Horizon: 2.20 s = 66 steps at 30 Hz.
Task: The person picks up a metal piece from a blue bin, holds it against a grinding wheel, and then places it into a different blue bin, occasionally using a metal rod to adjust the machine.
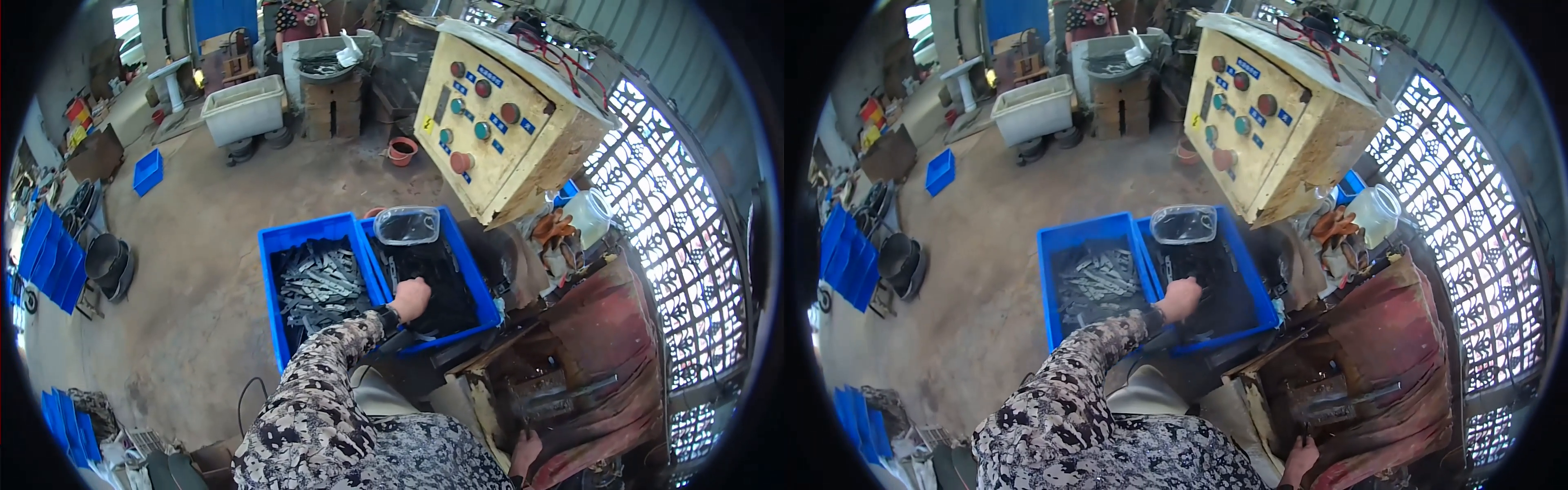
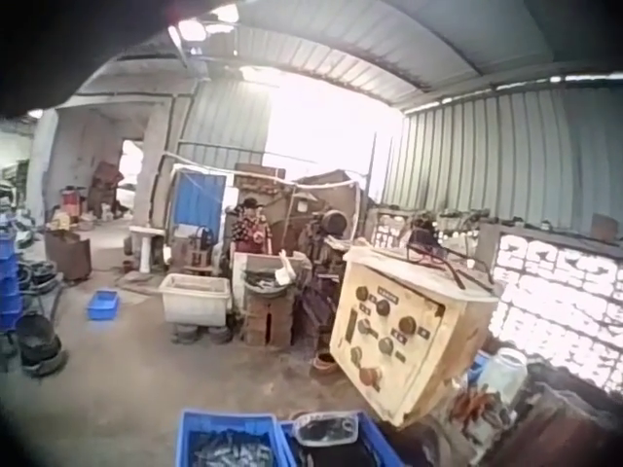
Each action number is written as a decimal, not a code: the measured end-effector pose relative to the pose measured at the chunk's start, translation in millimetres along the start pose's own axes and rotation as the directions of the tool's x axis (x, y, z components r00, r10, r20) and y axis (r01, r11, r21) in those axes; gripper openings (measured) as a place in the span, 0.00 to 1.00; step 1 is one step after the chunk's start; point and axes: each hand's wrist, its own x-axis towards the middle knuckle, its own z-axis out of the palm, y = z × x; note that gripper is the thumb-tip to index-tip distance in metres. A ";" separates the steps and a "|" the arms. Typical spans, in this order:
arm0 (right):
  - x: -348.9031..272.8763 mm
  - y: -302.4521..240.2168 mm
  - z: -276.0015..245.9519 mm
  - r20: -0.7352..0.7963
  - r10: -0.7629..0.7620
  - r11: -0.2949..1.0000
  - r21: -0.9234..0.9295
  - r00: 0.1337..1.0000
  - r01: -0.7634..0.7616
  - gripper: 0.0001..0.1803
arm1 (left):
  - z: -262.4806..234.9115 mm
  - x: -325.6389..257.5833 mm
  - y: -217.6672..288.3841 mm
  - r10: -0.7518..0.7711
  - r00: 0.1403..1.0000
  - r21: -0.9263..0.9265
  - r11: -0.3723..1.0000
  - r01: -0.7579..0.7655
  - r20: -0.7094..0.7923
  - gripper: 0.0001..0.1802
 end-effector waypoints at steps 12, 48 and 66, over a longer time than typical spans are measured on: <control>28.4 -51.8 -23.1 -0.171 -0.271 0.863 0.394 0.947 0.318 0.16 | -88.9 -26.6 76.6 0.064 0.985 -0.965 0.201 -0.168 -0.159 0.10; 31.6 75.5 33.4 0.210 0.282 0.679 0.645 0.936 -0.349 0.08 | -31.2 -70.5 223.3 0.450 0.874 -0.847 0.379 -0.374 -0.184 0.08; 55.3 85.9 20.3 -0.160 0.180 0.706 0.708 0.971 -0.015 0.18 | 34.6 -57.4 270.4 0.560 0.827 -0.594 0.648 -0.477 -0.054 0.12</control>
